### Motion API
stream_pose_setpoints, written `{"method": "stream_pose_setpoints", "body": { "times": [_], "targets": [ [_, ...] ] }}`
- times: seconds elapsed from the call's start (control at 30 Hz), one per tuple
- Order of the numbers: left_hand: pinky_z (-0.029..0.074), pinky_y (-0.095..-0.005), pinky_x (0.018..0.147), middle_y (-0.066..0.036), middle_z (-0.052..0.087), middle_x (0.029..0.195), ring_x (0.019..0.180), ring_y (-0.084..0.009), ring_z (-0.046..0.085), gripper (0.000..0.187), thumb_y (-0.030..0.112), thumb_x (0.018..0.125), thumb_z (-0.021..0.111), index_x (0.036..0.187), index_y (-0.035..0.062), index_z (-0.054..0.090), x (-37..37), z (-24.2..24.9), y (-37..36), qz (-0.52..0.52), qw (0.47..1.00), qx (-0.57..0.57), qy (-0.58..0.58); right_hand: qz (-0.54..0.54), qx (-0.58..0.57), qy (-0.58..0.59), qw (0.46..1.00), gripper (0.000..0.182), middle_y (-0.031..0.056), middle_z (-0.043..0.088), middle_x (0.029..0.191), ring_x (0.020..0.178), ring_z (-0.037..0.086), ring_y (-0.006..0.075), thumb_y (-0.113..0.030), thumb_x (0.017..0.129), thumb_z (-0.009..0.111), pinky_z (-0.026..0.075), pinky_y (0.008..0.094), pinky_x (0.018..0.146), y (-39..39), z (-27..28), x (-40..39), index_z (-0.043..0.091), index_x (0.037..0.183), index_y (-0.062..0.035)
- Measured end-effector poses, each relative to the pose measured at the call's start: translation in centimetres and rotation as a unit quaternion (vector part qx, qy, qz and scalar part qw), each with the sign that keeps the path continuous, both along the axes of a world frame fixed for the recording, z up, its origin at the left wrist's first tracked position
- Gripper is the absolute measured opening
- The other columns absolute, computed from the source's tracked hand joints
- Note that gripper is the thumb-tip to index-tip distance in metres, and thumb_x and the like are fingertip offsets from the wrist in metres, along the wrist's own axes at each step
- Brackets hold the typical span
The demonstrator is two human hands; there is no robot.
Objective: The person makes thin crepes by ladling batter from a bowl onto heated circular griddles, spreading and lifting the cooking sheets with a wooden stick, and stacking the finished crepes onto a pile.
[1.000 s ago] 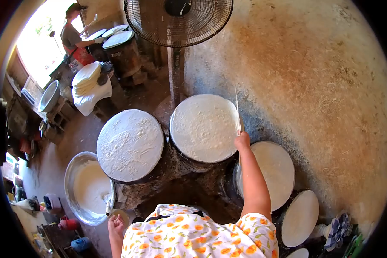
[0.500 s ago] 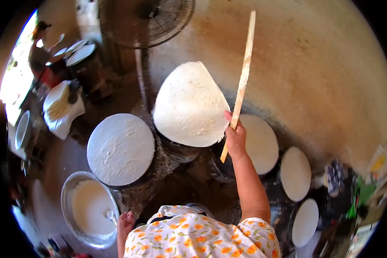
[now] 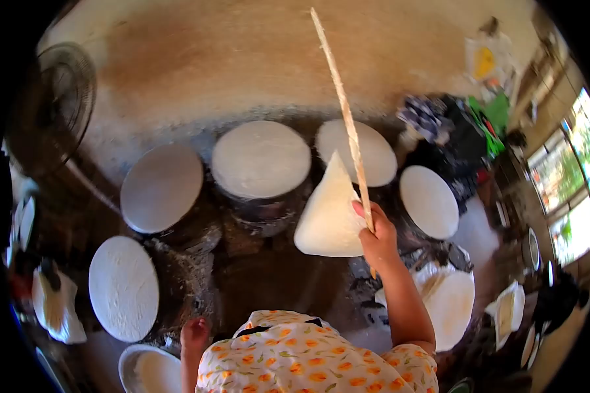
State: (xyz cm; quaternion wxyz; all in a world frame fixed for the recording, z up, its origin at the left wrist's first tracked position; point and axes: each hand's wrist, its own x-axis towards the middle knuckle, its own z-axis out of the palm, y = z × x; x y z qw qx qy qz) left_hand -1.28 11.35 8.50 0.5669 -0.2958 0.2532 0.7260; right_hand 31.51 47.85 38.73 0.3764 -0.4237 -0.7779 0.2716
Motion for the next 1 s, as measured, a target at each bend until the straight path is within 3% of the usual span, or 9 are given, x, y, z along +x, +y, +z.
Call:
{"method": "stream_pose_setpoints", "body": {
  "times": [0.1,0.13,0.23,0.33,0.47,0.57,0.7,0.97,1.0],
  "targets": [
    [0.053,-0.0273,0.061,-0.012,0.063,0.081,0.068,-0.0194,0.060,0.008,0.003,0.083,0.053,0.084,-0.0039,0.058,2.0,0.0,5.1,-0.089,0.995,-0.011,0.031,-0.108,0.000,0.010,0.994,0.053,0.0061,0.058,0.115,0.105,0.056,0.0157,0.013,0.069,0.040,0.040,0.0228,0.088,-1.8,0.2,9.4,0.061,0.116,-0.0032],
    [0.053,-0.0273,0.061,-0.012,0.063,0.081,0.068,-0.0194,0.060,0.008,0.003,0.083,0.053,0.084,-0.0039,0.058,2.7,0.0,7.0,-0.127,0.991,-0.011,0.031,-0.149,-0.039,0.015,0.988,0.056,0.0103,0.052,0.129,0.121,0.047,0.0200,0.011,0.068,0.041,0.031,0.0266,0.102,-2.4,0.1,13.2,0.059,0.119,-0.0014],
    [0.053,-0.0266,0.061,-0.012,0.063,0.081,0.070,-0.0197,0.061,0.007,0.002,0.082,0.054,0.085,-0.0035,0.058,6.2,0.6,12.6,-0.213,0.976,0.004,0.050,-0.293,-0.011,-0.020,0.956,0.056,0.0106,0.054,0.124,0.120,0.047,0.0210,0.015,0.067,0.039,0.032,0.0281,0.101,-4.8,0.3,24.6,0.059,0.117,-0.0012],
    [0.053,-0.0255,0.061,-0.012,0.063,0.081,0.071,-0.0196,0.061,0.006,0.002,0.082,0.054,0.084,-0.0027,0.058,10.3,1.8,17.6,-0.280,0.959,-0.024,0.035,-0.374,0.098,-0.115,0.915,0.050,0.0128,0.058,0.116,0.111,0.054,0.0260,0.011,0.070,0.040,0.040,0.0313,0.096,-7.2,1.0,36.9,0.061,0.113,-0.0032],
    [0.053,-0.0242,0.061,-0.011,0.062,0.080,0.071,-0.0183,0.061,0.005,0.002,0.082,0.055,0.083,-0.0018,0.058,16.0,1.9,22.8,-0.366,0.928,-0.041,0.053,-0.401,0.189,-0.315,0.839,0.047,0.0175,0.056,0.115,0.109,0.051,0.0367,0.009,0.068,0.043,0.040,0.0400,0.097,-10.0,6.0,45.1,0.060,0.111,-0.0017],
    [0.052,-0.0238,0.061,-0.010,0.062,0.080,0.071,-0.0176,0.061,0.005,0.002,0.082,0.055,0.083,-0.0016,0.058,19.1,2.3,25.1,-0.418,0.906,-0.035,0.061,-0.366,0.180,-0.330,0.851,0.048,0.0169,0.058,0.113,0.108,0.051,0.0353,0.011,0.064,0.043,0.041,0.0395,0.096,-10.6,6.4,47.6,0.062,0.106,0.0000],
    [0.052,-0.0238,0.062,-0.010,0.062,0.080,0.072,-0.0174,0.060,0.004,0.003,0.081,0.056,0.082,-0.0014,0.058,21.2,3.4,26.5,-0.468,0.879,-0.056,0.067,-0.335,0.143,-0.362,0.858,0.034,0.0140,0.061,0.110,0.103,0.053,0.0337,0.007,0.067,0.049,0.043,0.0417,0.086,-10.8,-0.9,48.6,0.064,0.097,-0.0005],
    [0.053,-0.0255,0.062,-0.011,0.062,0.082,0.073,-0.0188,0.061,0.007,0.003,0.082,0.055,0.085,-0.0022,0.057,17.8,2.6,26.5,-0.484,0.871,-0.059,0.055,-0.397,-0.049,-0.293,0.868,0.038,0.0095,0.055,0.124,0.109,0.050,0.0282,0.002,0.074,0.053,0.043,0.0401,0.087,-11.7,-21.1,43.4,0.061,0.110,-0.0023],
    [0.053,-0.0256,0.062,-0.012,0.062,0.083,0.073,-0.0192,0.061,0.008,0.003,0.082,0.055,0.086,-0.0026,0.057,17.4,2.8,26.5,-0.479,0.874,-0.067,0.057,-0.418,-0.055,-0.263,0.868,0.037,0.0117,0.055,0.124,0.110,0.050,0.0305,0.004,0.073,0.051,0.043,0.0394,0.090,-11.6,-23.0,42.9,0.062,0.108,-0.0022]
  ]
}}
